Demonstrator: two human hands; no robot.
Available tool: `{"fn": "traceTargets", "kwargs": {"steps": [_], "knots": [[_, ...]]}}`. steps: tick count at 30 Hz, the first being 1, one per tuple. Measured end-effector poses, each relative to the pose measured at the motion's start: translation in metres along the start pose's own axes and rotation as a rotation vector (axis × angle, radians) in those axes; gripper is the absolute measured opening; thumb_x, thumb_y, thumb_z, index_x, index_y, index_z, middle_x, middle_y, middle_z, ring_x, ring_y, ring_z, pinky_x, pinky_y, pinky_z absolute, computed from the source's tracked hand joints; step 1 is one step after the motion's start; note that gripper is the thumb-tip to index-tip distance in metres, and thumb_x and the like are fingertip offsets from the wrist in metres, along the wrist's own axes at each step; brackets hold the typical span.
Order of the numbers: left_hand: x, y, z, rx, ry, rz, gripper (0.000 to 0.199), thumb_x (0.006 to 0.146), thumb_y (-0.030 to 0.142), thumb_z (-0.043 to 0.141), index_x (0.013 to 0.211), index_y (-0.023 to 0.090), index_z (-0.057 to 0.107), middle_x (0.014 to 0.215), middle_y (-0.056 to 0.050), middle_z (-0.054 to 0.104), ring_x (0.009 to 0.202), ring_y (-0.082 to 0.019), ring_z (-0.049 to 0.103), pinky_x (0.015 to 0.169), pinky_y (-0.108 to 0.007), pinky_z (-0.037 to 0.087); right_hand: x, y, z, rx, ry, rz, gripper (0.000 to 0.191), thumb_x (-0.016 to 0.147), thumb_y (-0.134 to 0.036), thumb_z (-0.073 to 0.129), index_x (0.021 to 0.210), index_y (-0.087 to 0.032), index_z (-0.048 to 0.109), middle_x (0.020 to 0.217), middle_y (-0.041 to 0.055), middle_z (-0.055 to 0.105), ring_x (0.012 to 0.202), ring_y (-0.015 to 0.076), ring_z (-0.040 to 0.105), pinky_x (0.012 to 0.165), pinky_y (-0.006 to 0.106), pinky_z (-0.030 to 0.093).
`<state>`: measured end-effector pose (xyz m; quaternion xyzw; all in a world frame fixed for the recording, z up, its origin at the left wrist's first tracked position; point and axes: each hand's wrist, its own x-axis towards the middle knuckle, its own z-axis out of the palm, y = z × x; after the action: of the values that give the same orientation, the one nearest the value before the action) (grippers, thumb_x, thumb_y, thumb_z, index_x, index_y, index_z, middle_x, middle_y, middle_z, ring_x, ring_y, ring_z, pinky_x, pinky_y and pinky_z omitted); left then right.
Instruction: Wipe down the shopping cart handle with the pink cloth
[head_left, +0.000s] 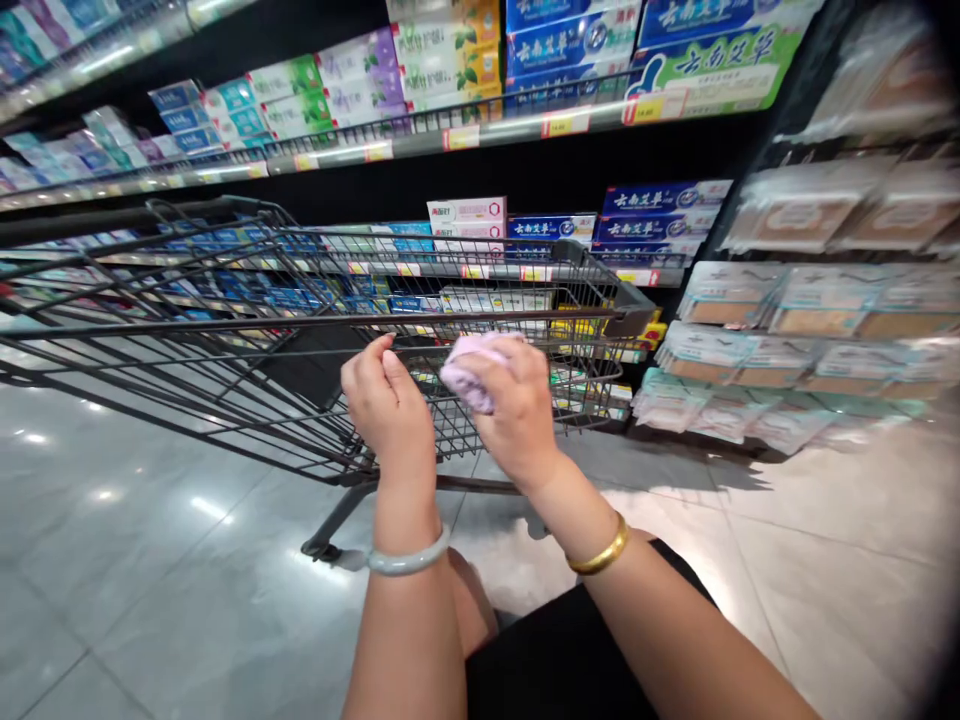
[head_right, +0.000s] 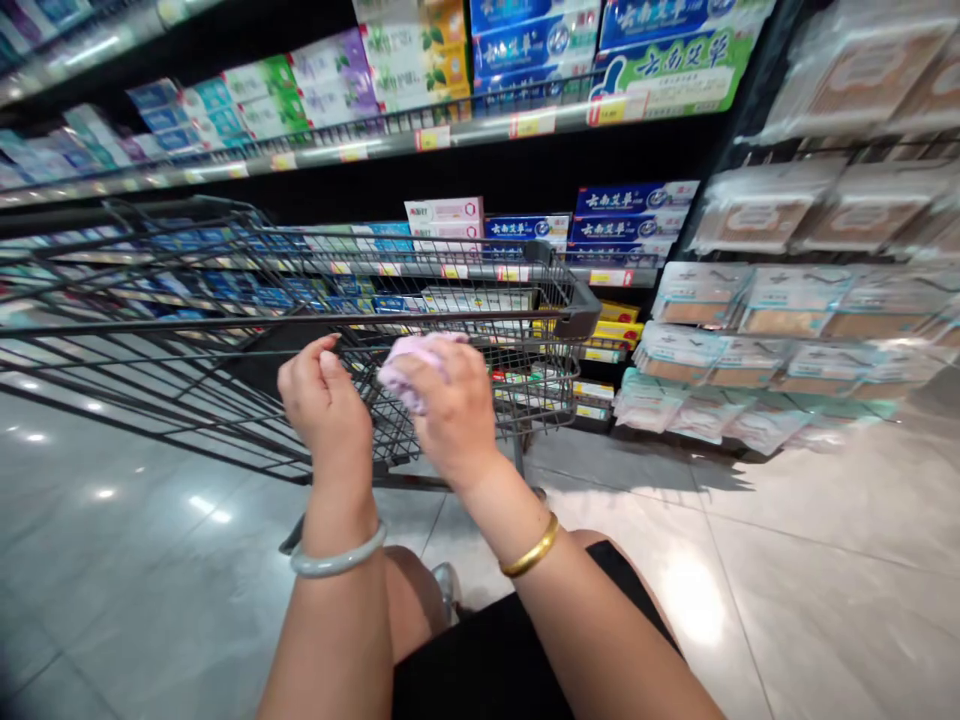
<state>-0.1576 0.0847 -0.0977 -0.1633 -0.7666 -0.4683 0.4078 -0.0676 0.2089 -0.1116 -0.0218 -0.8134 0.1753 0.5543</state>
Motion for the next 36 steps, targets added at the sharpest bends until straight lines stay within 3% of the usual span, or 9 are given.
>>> {"fn": "traceTargets", "kwargs": {"steps": [3,6,8,12,18,24,27,32,36], "knots": [[0.001,0.000,0.001,0.053,-0.064,0.002,0.038,0.104,0.032,0.042,0.118,0.020,0.075,0.109,-0.012,0.065,0.107,-0.022,0.061,0.099,-0.035,0.045,0.014,-0.005,0.002,0.005,0.000,-0.046,0.029,0.096,-0.017,0.062,0.121,-0.030,0.071,0.129,0.0077,0.061,0.123,0.0243,0.055,0.111,0.043,0.047],[0.003,0.001,0.001,0.076,-0.102,0.004,0.037,0.103,0.035,0.044,0.110,0.022,0.077,0.098,-0.010,0.065,0.102,-0.024,0.060,0.093,-0.035,0.045,0.025,-0.004,0.000,-0.050,0.122,0.103,0.027,0.095,-0.022,0.066,0.120,-0.028,0.071,0.128,0.0102,0.059,0.121,0.0268,0.055,0.109,0.046,0.046],[0.004,0.003,0.002,0.095,-0.109,0.002,0.036,0.103,0.036,0.046,0.107,0.022,0.078,0.094,-0.009,0.063,0.098,-0.024,0.059,0.089,-0.035,0.045,0.028,-0.006,0.002,-0.068,0.119,0.140,0.027,0.095,-0.023,0.066,0.120,-0.028,0.071,0.128,0.0108,0.058,0.121,0.0278,0.054,0.109,0.047,0.046],[0.005,0.006,0.001,0.108,-0.128,0.037,0.033,0.101,0.033,0.049,0.104,0.021,0.079,0.092,-0.009,0.063,0.094,-0.024,0.057,0.084,-0.035,0.043,0.027,-0.010,0.004,-0.018,0.022,-0.002,0.028,0.094,-0.018,0.064,0.119,-0.031,0.071,0.124,0.0083,0.061,0.119,0.0251,0.056,0.107,0.044,0.047],[-0.002,0.021,-0.007,0.134,-0.109,0.088,0.028,0.100,0.030,0.052,0.094,0.022,0.078,0.085,-0.007,0.059,0.084,-0.023,0.054,0.080,-0.036,0.041,0.036,0.000,-0.014,-0.029,0.320,0.165,0.022,0.092,-0.023,0.068,0.113,-0.027,0.069,0.117,0.0090,0.061,0.115,0.0271,0.058,0.102,0.048,0.049],[-0.019,0.045,-0.016,0.099,-0.170,0.165,0.026,0.100,0.027,0.053,0.088,0.022,0.076,0.083,-0.008,0.063,0.082,-0.023,0.055,0.076,-0.037,0.041,0.034,-0.031,-0.016,-0.103,0.192,0.041,0.019,0.091,-0.027,0.072,0.110,-0.030,0.071,0.115,0.0074,0.064,0.113,0.0257,0.061,0.101,0.047,0.048],[-0.017,0.047,-0.028,0.018,-0.247,0.219,0.028,0.102,0.028,0.051,0.092,0.023,0.076,0.086,-0.008,0.066,0.084,-0.022,0.059,0.076,-0.036,0.043,0.036,-0.029,-0.025,-0.085,0.185,-0.014,0.021,0.091,-0.024,0.071,0.111,-0.029,0.071,0.114,0.0069,0.065,0.112,0.0252,0.062,0.099,0.046,0.050],[0.001,0.041,-0.054,0.027,-0.035,0.161,0.036,0.107,0.033,0.043,0.096,0.020,0.075,0.092,-0.006,0.072,0.092,-0.020,0.065,0.085,-0.035,0.046,0.042,-0.013,-0.045,-0.150,0.420,0.074,0.022,0.084,-0.019,0.072,0.106,-0.023,0.073,0.109,0.0073,0.069,0.109,0.0282,0.064,0.098,0.051,0.052],[0.000,0.048,-0.058,0.013,-0.054,0.121,0.036,0.107,0.035,0.043,0.096,0.021,0.075,0.087,-0.004,0.074,0.089,-0.019,0.068,0.082,-0.033,0.048,0.038,-0.024,-0.047,-0.145,0.229,0.005,0.026,0.088,-0.019,0.071,0.112,-0.029,0.072,0.117,0.0067,0.067,0.115,0.0269,0.061,0.105,0.051,0.048]]}}
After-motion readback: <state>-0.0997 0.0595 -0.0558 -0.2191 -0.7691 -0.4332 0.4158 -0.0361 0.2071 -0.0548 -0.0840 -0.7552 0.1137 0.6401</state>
